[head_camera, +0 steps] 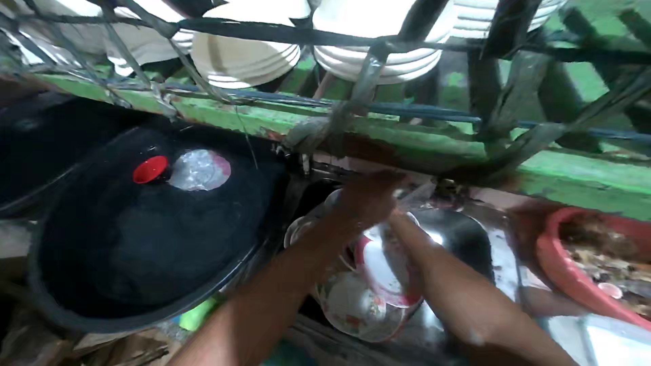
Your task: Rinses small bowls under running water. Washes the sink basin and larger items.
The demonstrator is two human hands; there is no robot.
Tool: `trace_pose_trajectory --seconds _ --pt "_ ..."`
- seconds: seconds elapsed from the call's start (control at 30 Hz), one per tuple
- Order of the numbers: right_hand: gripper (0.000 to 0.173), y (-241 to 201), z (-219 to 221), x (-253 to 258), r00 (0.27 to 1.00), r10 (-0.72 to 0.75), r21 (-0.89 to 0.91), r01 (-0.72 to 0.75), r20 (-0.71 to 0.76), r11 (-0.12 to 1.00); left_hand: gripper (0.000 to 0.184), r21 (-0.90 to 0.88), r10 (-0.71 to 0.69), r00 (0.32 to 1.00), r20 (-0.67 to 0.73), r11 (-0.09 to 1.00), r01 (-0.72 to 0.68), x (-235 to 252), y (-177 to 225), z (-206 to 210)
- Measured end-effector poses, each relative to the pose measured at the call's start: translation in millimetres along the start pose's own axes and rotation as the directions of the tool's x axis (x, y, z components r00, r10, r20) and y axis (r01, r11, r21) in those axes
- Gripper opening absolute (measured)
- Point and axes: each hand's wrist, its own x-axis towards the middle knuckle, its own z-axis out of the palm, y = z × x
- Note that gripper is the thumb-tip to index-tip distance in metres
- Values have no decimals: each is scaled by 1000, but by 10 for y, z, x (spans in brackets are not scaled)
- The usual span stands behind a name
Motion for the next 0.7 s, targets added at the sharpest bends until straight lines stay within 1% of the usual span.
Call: trace_pose_trajectory --seconds 0.03,0.07,0.1,0.13,0.17,0.2,0.23,0.27,0.3,0.33,0.37,0.4,0.43,0.47,0.5,0.53,0.57,0.6,0.63,0.67,0.7 --pt "41 212 150 117 975 -57 205 101 -214 974 26 112 -29 994 -103 993 40 -132 -116 -176" --pt "41 331 203 145 947 -47 350 164 -319 922 26 198 -128 986 -109 969 148 -263 -262 -395" --pt "45 416 182 105 937 -7 475 184 -350 861 27 280 -234 967 -98 926 252 -386 -460 -602" --pt "46 509 146 55 919 33 565 212 -392 797 30 337 -367 927 -74 866 370 -488 -674 -800" --pt "46 549 94 -35 918 71 657 224 -391 720 30 359 -482 873 -74 804 474 -568 -892 -958" --pt "47 556 46 -114 927 114 754 214 -357 621 33 346 -581 808 -102 741 576 -619 -1093 -1054" --pt "45 542 25 -200 931 149 826 212 -333 522 36 309 -650 744 -155 683 661 -651 -1247 -1073" --pt "38 496 23 -292 921 179 875 247 -345 416 40 249 -682 697 -221 652 717 -659 -1304 -1018" --pt "27 443 20 -362 908 201 909 306 -368 284 42 174 -667 691 -279 672 719 -615 -1222 -902" --pt "20 435 34 -371 900 210 922 358 -383 145 42 106 -621 718 -313 729 677 -518 -1028 -717" --pt "20 454 68 -377 902 204 922 388 -380 3 38 24 -556 751 -356 798 602 -403 -795 -438" --pt "18 452 105 -390 905 195 903 407 -378 -138 41 -160 -576 764 -291 817 554 -284 -557 -141" --pt "18 444 133 -413 905 158 870 424 -395 -253 52 -385 -603 777 -181 770 508 -163 -357 168" --pt "19 409 145 -454 899 125 841 436 -419 -319 63 -584 -621 783 -25 645 493 -41 -217 466" --pt "21 385 150 -486 890 107 830 453 -443 -326 62 -708 -623 772 128 487 511 100 -127 742" --pt "22 367 140 -545 880 122 843 475 -459 -252 52 -795 -596 766 241 331 508 232 -58 979" --pt "21 373 127 -621 870 198 873 477 -452 -100 42 -826 -583 762 283 256 503 352 -6 1177" --pt "23 427 122 -678 841 310 896 422 -444 137 36 -805 -580 768 272 300 512 455 52 1293" --pt "31 559 148 -680 808 379 877 320 -451 359 33 -727 -547 805 229 454 515 532 111 1329" --pt "35 729 197 -634 797 397 833 225 -456 505 33 -586 -452 871 194 659 472 584 156 1328" --pt "35 850 252 -591 793 409 795 151 -452 587 37 -411 -333 909 249 814 411 637 194 1286"
